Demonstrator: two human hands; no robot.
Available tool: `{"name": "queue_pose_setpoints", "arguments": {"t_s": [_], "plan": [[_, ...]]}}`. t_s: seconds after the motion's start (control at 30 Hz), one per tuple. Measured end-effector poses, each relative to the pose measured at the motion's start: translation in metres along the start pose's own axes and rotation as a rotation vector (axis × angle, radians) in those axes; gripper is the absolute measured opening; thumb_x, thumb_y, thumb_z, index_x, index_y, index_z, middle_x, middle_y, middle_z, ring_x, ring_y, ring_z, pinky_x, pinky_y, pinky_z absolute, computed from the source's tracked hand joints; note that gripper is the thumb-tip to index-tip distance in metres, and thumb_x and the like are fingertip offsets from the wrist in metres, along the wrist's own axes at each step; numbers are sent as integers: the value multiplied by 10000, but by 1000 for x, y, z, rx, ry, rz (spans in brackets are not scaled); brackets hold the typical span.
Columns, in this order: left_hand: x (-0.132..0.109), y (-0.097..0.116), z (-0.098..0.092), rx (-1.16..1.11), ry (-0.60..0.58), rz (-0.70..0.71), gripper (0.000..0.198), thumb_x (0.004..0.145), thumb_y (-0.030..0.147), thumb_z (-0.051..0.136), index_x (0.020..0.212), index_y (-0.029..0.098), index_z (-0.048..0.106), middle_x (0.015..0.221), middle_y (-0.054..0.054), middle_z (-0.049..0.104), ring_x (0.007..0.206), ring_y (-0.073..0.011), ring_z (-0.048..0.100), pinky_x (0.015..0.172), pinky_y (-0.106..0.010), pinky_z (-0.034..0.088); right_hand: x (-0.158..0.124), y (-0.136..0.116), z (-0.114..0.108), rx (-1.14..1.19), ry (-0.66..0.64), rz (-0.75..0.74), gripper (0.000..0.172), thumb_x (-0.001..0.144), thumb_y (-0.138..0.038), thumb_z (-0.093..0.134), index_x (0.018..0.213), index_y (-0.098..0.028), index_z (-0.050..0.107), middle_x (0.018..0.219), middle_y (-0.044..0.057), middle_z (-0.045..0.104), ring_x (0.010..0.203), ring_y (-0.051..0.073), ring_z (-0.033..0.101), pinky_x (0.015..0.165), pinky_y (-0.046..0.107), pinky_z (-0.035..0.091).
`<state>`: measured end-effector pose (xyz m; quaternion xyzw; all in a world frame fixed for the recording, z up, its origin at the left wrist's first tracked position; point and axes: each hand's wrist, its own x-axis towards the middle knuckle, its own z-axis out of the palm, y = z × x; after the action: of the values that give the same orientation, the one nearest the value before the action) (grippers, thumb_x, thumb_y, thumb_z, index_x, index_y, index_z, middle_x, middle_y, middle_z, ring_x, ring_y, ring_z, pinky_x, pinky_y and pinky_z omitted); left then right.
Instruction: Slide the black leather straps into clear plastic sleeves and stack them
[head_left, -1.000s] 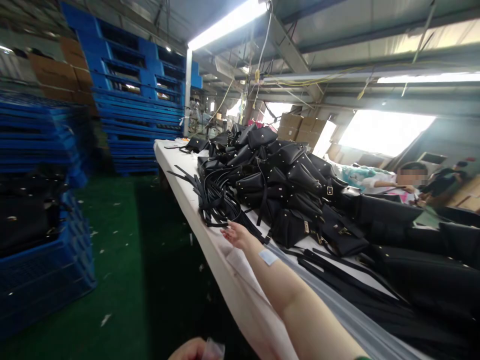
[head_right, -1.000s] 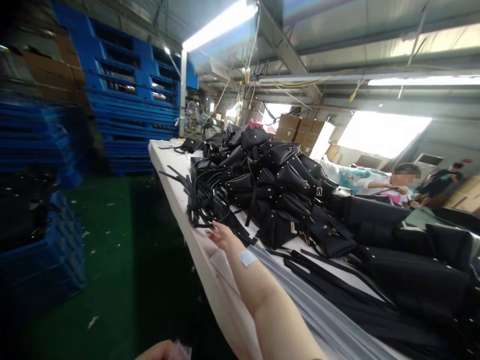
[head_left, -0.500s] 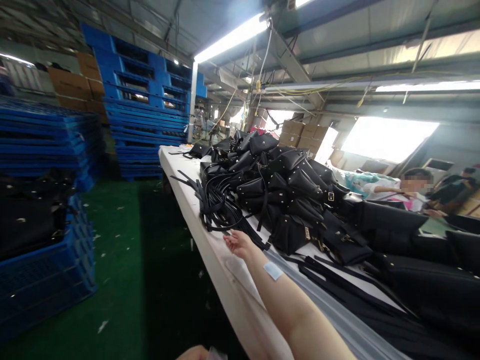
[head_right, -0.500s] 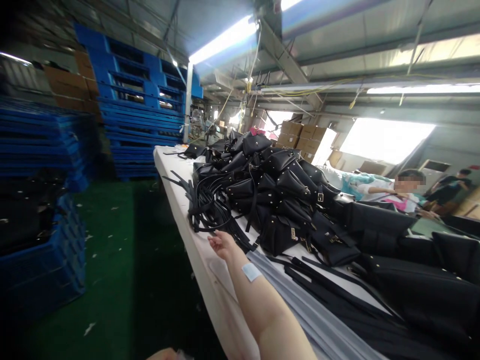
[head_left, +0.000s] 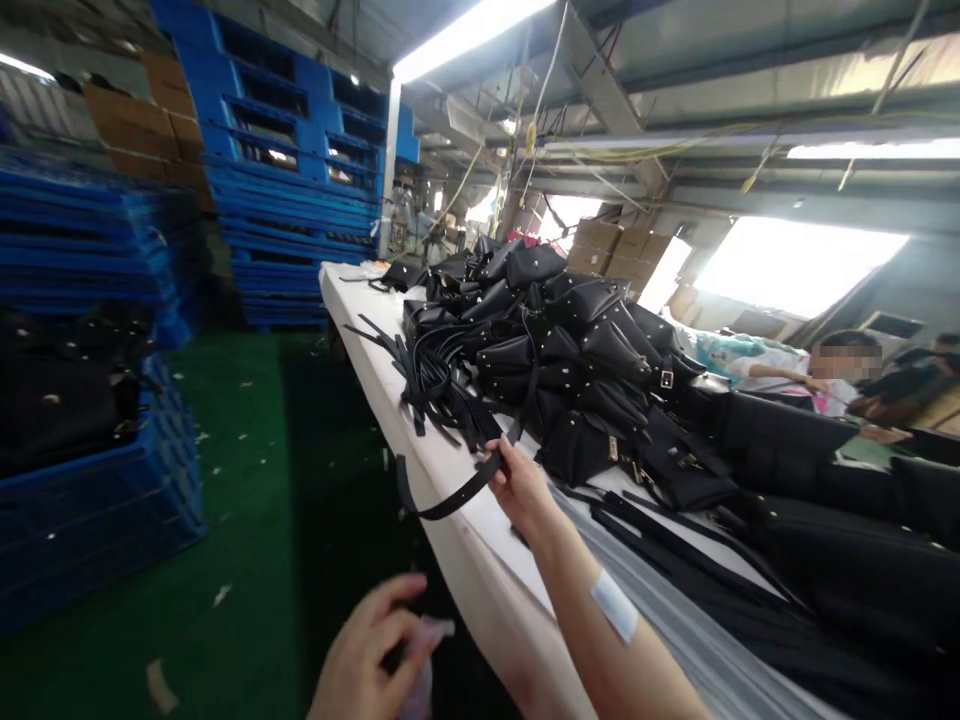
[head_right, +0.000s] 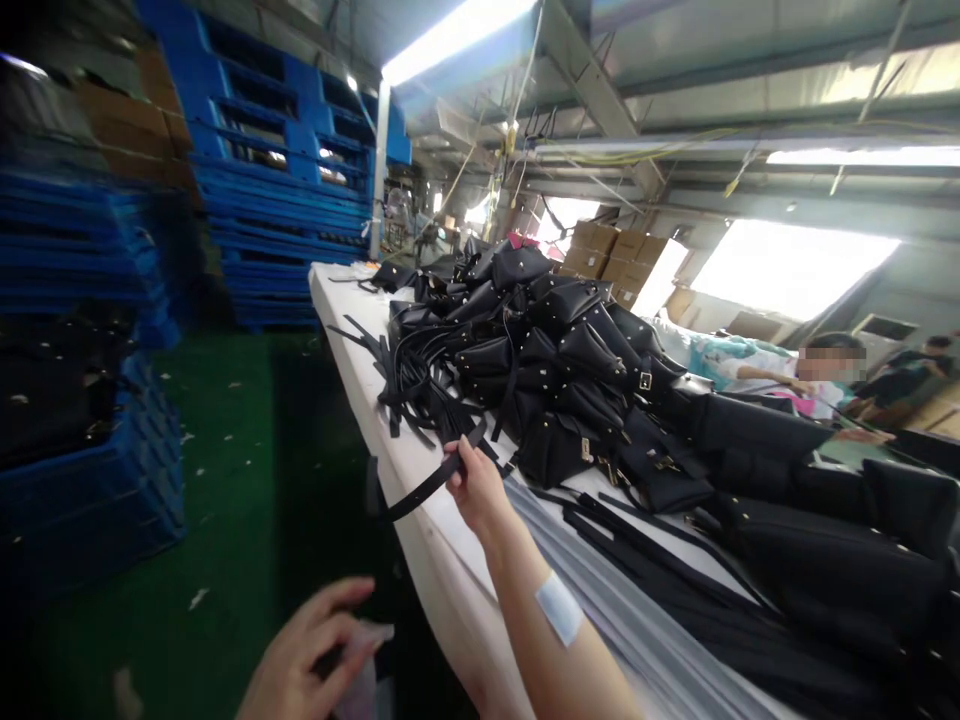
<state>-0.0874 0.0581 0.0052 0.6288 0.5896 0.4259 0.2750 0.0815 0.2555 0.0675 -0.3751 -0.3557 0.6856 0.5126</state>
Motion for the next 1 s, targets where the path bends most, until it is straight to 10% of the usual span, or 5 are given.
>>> {"name": "queue_pose_setpoints", "arguments": {"t_s": [0.1, 0.3, 0.5, 0.83, 1.0], "plan": [[7, 33, 7, 153, 55, 272, 270, 862, 394, 627, 696, 249, 783, 1476, -99, 509, 1409, -399, 347, 1173, -581, 262, -75, -12, -35, -150, -14, -73, 315, 896, -504, 598, 876, -197, 664, 742, 19, 643, 434, 77, 405, 418, 210, 380], [-13, 68, 51, -349, -893, 171, 108, 793, 283, 728, 739, 210, 786, 855, -45, 735, 808, -180, 682, 825, -284, 541, -151, -45, -121, -173, 323, -220, 314, 868, -495, 640, 828, -184, 650, 702, 4, 643, 408, 50, 401, 406, 189, 374], [-53, 70, 67, -399, -941, 8, 176, 764, 306, 748, 643, 180, 724, 798, -56, 735, 773, -193, 692, 770, -281, 538, -197, -76, -214, -30, 638, -325, 223, 885, -396, 630, 865, -176, 663, 679, -14, 666, 420, 44, 406, 406, 157, 365], [-50, 87, 72, -256, -869, 26, 184, 790, 335, 717, 689, 184, 743, 873, -74, 760, 859, -232, 705, 855, -330, 542, -268, 66, -130, -170, 89, 44, 423, 749, -489, 761, 1024, -169, 729, 847, 48, 747, 604, 117, 614, 597, 239, 505], [-42, 72, 62, -123, -748, 66, 232, 759, 397, 749, 637, 201, 728, 1121, -83, 722, 1024, -259, 681, 994, -358, 487, -277, 41, -128, -290, 346, -190, 442, 818, -617, 641, 806, -174, 643, 584, 6, 661, 524, 147, 644, 532, 250, 518]]}}
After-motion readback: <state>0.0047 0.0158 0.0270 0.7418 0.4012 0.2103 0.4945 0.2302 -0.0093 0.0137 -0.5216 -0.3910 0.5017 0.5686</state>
